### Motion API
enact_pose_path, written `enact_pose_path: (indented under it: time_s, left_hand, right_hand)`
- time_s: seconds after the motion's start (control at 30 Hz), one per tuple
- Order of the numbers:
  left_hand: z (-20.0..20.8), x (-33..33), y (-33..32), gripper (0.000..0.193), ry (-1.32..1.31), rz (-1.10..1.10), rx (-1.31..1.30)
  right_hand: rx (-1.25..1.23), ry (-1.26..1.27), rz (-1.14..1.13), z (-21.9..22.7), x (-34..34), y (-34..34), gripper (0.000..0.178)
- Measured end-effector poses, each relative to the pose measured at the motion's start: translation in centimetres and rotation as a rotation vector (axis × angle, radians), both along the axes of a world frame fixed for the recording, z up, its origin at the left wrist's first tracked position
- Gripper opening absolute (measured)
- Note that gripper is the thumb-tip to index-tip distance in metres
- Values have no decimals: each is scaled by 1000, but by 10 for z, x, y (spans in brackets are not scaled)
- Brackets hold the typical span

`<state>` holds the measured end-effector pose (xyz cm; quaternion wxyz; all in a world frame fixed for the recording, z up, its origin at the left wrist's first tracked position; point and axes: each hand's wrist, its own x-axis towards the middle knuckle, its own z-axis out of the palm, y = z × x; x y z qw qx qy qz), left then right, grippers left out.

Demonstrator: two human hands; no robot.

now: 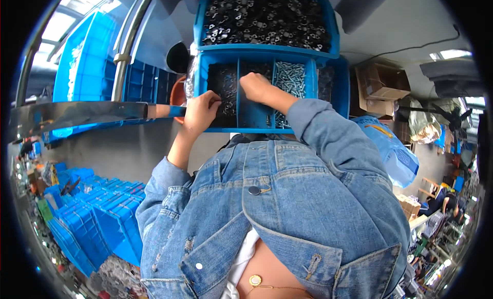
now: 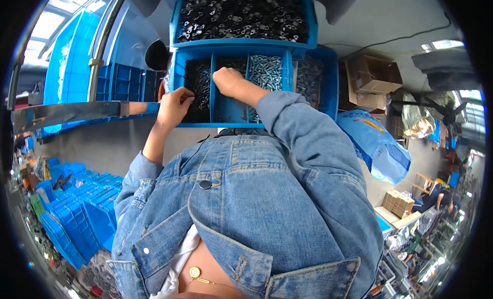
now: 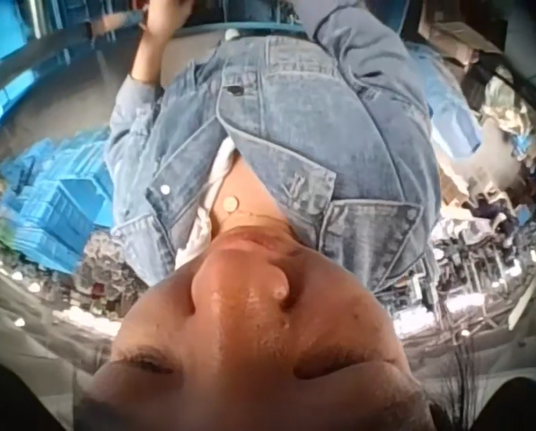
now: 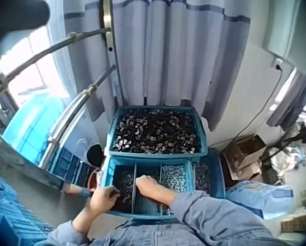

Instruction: Sort various small hardware components like nuts and bolts into different compartments within storage bins.

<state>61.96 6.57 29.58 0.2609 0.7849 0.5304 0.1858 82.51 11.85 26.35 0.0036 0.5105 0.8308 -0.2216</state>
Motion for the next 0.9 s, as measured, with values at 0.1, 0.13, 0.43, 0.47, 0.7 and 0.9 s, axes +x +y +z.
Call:
enact_pose_path:
  time_s: [0.1,0.13,0.43,0.47,0.7,0.9]
  left_hand:
    - [12,-7,-9,8,-688,168,-467]
    - [13,-11,-13,8,-694,177,-470]
    - [15,-13,-15,9,-1294,285,-877]
    - [12,-11,-12,8,-1307,257,-864]
    - [23,-6,-6,15,-716,231,-709]
    - [9,73,25,6,306,-172,314]
  right_hand:
    - [9,-39,7,5,9,-2,12]
    - [4,-42,16,3,8,-3,12]
    - [-24,-132,216,3,7,-16,13]
    - [-28,-148,201,11,11,-17,13]
    - [-919,1243,-409,92,95,-51,17]
    - [-426,692,-538,57,128,-46,18]
